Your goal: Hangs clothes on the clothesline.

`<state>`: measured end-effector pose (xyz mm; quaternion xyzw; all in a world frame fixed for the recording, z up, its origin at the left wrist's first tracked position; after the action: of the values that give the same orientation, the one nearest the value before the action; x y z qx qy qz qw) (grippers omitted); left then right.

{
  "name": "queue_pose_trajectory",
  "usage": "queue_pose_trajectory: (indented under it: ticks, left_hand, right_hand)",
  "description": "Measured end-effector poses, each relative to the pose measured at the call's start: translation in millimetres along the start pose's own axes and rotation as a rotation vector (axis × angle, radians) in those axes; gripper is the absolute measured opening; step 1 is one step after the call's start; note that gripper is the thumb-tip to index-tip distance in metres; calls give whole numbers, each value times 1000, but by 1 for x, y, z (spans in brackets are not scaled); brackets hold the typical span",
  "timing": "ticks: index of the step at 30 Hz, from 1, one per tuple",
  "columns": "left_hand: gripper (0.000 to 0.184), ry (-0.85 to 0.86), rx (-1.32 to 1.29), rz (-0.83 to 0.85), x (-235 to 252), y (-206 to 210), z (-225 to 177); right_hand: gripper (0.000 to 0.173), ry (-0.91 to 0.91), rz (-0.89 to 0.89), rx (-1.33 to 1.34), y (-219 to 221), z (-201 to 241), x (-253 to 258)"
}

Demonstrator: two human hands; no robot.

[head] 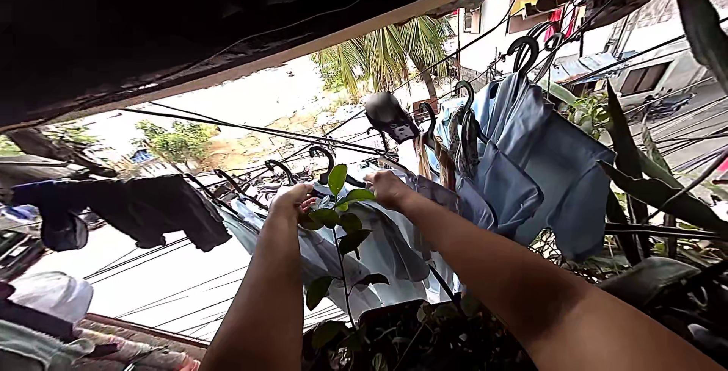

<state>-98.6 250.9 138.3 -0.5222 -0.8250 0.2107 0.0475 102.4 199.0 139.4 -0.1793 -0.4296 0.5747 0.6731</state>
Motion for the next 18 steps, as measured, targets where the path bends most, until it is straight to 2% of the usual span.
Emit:
queue_pose_trajectory:
  ticks: [4, 7, 12, 16, 18]
  left_hand:
    - [48, 82, 92, 4, -1, -7, -1]
    - [52, 163, 260, -4, 22, -12, 1]
    - [54, 221, 323, -49, 2, -30, -5]
    - [53, 332, 350, -85, 11, -40, -6]
    - [54, 432, 361, -153, 6, -52, -14]
  right_hand:
    - [35, -159, -49, -20, -26, 9, -16]
    - [31, -284, -137, -15, -64, 17, -38]
    - [25, -217, -195, -100, -106, -2, -70]
    - [22, -107, -434, -108, -133, -23, -93]
    - [23, -24, -447, -122, -135, -33, -98]
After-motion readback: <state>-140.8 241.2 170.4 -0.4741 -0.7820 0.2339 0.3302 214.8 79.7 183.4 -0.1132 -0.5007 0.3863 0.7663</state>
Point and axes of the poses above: each hand's wrist, its own x-axis towards the middle knuckle, its own y-axis out of the palm, z = x × y, the point moved 8 cm from there along x, towards the middle knuckle, and after that the axes turned 15 degrees about -z, right-handed, at the moved point
